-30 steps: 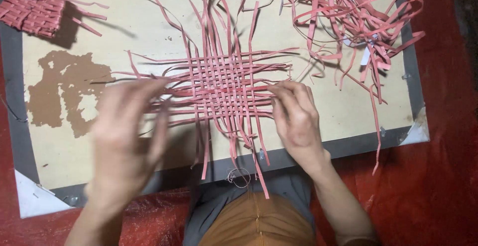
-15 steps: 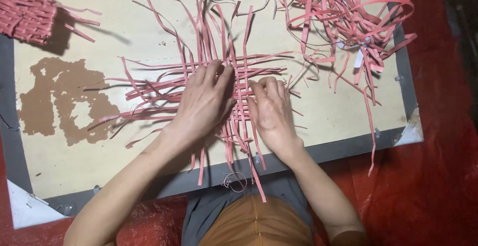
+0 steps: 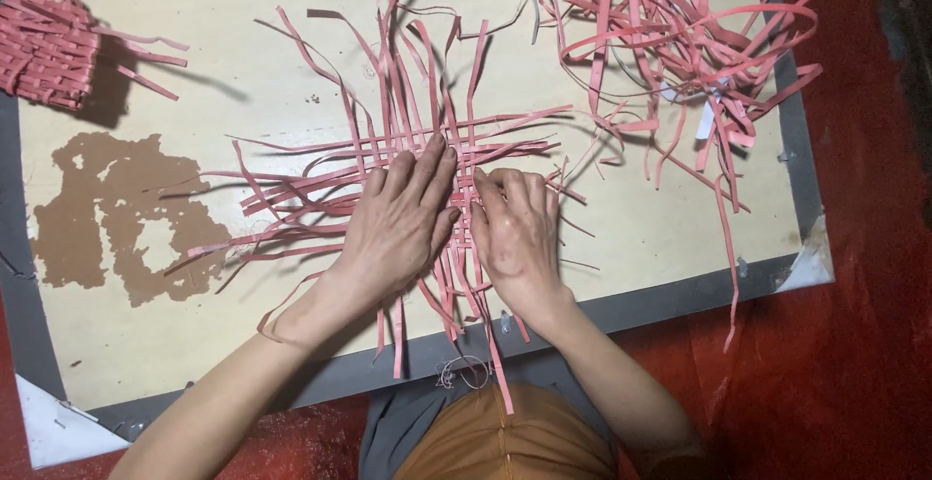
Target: The person is weaving pink plastic strips together on a board to create a square base for a bag.
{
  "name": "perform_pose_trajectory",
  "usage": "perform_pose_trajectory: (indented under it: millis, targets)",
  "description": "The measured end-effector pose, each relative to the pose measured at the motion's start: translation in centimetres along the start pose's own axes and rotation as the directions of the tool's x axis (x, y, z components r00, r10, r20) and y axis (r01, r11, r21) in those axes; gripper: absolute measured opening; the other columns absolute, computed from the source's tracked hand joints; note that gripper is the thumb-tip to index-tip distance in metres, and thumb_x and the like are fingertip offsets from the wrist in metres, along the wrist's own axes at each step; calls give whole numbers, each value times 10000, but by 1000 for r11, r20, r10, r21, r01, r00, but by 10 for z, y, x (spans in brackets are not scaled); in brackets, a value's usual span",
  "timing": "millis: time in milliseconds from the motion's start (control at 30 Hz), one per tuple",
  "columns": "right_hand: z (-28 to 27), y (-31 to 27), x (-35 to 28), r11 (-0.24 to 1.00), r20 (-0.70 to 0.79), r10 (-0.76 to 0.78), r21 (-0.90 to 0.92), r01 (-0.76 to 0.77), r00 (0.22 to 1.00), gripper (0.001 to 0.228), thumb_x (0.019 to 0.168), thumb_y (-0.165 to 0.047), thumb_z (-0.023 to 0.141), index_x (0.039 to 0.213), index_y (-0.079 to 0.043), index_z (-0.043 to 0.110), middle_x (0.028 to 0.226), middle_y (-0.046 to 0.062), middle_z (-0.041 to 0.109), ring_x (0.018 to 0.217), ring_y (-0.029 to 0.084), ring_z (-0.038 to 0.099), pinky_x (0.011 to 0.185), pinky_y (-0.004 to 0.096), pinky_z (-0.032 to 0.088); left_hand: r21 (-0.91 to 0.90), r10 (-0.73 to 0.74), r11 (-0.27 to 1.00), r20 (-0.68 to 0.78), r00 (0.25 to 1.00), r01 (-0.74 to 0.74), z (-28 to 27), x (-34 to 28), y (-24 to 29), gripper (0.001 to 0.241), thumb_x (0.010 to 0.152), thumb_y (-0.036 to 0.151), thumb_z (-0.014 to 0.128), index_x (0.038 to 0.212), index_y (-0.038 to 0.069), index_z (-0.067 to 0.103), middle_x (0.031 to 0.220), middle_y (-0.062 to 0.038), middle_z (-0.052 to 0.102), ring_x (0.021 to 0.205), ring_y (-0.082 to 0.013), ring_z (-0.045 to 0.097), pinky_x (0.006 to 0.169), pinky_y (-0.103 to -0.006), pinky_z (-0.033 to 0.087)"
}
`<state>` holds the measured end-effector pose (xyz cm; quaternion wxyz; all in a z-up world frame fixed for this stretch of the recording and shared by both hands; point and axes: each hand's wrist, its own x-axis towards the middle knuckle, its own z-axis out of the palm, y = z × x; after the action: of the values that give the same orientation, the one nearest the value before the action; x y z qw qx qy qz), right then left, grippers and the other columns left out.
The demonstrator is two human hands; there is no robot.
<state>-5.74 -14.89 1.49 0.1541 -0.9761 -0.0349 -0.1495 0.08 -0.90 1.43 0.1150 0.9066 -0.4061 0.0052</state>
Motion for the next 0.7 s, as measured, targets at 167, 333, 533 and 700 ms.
perform_pose_trajectory:
  millis: [167,333,533,700]
  targets:
    - [-3,-2,1,1000,6,5,19,-5,1000,248,778,-102,527,1012,-30,572,886,56,446,857,217,412,673,325,324,5,-5,1000,28,1000,5,-1,1,0,511,868,323,310,1288,33,322,1321,-142,314,999,-269,348,729,-325,294]
    - [1,-3,-2,1000,-23,-3,-24,2,1000,260,773,-107,528,1021,-36,556,902,66,446,879,234,419,691,340,337,-10,-18,1000,58,998,19,6,12,-3,525,823,316,385,1264,34,351,1296,-130,339,975,-252,360,699,-317,332]
    - [0,-3,-3,1000,-33,8,-27,-9,999,253,796,-115,495,1035,-42,536,916,72,445,879,238,422,710,343,340,-116,-65,990,141,988,82,-15,38,-2,533,779,33,382,1299,53,266,966,-124,453,835,-271,471,549,-355,489]
    - [1,-2,-4,999,-25,6,-37,-6,1000,259,803,-116,482,1049,-52,528,929,71,442,885,233,415,716,342,339,-38,-65,996,235,970,76,2,58,-13,547,762,40,414,1280,188,324,962,-104,388,814,-292,525,495,-419,511]
